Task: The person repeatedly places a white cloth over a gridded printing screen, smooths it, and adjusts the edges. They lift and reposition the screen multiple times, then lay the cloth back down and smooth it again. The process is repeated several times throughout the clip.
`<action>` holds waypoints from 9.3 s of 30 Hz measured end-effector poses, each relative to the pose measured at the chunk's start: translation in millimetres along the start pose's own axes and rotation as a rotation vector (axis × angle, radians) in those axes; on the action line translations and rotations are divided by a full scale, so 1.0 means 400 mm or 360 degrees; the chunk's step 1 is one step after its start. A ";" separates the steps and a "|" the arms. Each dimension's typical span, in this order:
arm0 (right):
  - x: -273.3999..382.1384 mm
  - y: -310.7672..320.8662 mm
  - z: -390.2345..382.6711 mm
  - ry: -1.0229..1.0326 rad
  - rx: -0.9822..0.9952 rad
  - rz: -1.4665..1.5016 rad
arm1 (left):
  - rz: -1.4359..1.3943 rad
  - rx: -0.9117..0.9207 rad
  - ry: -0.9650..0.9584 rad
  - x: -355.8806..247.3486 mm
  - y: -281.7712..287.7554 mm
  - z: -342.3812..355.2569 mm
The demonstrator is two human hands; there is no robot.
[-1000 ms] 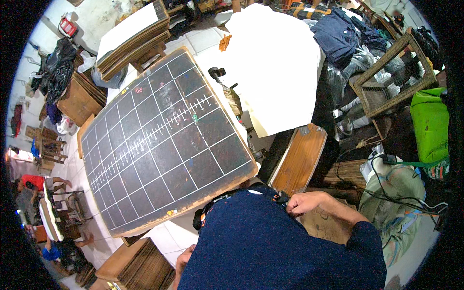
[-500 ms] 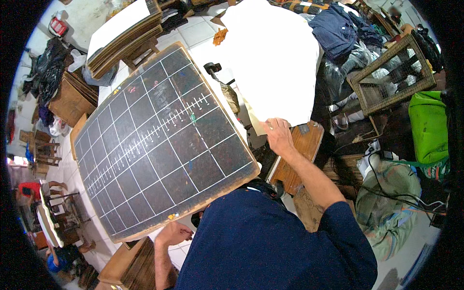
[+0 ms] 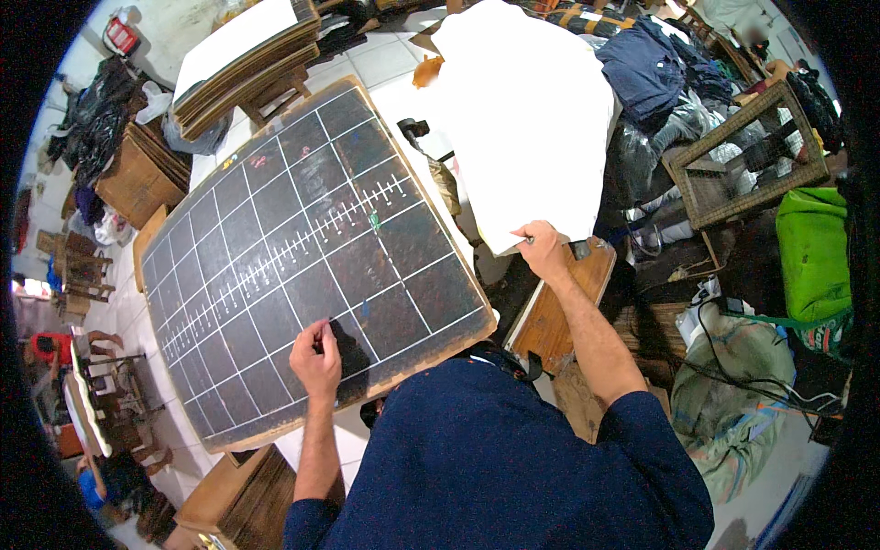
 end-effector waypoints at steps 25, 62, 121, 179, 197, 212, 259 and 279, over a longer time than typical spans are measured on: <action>0.042 0.127 0.070 -0.0455 -0.0441 0.0421 | -0.0385 0.0344 -0.0079 -0.172 -0.105 0.027; -0.615 0.414 0.262 -0.1133 -0.1723 0.2539 | -0.0995 0.1580 0.0082 -0.717 -0.330 0.318; 0.524 0.259 -0.204 -0.0202 -0.0727 0.1992 | -0.1785 -0.1074 0.0573 0.446 1.145 -0.452; 0.448 -0.077 0.030 -0.0366 -0.0077 0.0133 | -0.1106 -0.0530 0.1088 0.855 0.764 -0.082; 0.390 0.337 0.106 0.0119 -0.0490 0.1805 | -0.1321 -0.0904 0.0602 0.672 1.213 0.017; 0.688 0.332 0.733 0.0284 -0.0309 0.2280 | -0.1972 -0.0539 -0.0083 0.316 1.173 0.764; 0.192 -0.041 0.194 -0.0573 0.0154 0.0210 | 0.0381 -0.0469 0.1228 0.748 0.677 0.106; 0.183 0.044 0.014 -0.0564 0.0487 0.0130 | 0.0500 -0.0322 0.1181 0.698 0.726 -0.155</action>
Point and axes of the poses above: each hand's wrist, its own z-axis towards the middle knuckle, its own y-axis out of the back of the hand, x = y × z, the point moved 5 cm from there along z, towards the middle knuckle, and after that the axes turned 9 degrees about y, right-handed, at the moved point
